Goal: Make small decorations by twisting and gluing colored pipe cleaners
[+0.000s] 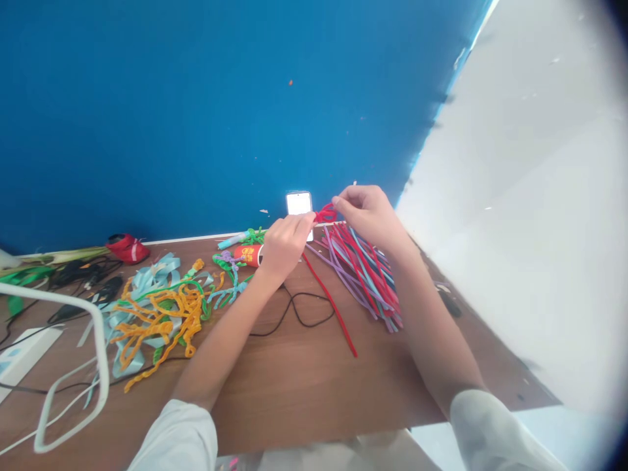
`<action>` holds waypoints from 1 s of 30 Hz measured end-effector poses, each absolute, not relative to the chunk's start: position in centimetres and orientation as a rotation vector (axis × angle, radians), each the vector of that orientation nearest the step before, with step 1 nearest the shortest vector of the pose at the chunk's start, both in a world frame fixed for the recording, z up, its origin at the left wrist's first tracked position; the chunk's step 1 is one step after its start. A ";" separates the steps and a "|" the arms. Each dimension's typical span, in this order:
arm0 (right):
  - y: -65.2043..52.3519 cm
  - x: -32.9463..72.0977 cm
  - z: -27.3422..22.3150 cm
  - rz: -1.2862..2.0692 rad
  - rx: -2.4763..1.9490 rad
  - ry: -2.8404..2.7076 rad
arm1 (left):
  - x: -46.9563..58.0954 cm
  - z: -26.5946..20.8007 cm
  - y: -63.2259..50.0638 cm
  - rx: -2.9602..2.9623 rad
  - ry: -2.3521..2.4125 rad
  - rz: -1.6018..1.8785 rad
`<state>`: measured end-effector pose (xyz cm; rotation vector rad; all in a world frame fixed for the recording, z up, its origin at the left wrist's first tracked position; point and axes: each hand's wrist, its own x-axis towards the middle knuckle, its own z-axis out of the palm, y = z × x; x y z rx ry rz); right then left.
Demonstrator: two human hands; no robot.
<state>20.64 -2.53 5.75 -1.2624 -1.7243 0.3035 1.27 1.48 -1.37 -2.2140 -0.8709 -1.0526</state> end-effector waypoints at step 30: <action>-2.7 19.7 5.5 0.217 -1.245 -1.902 | 0.8 -0.7 1.9 -2.283 -0.808 -0.820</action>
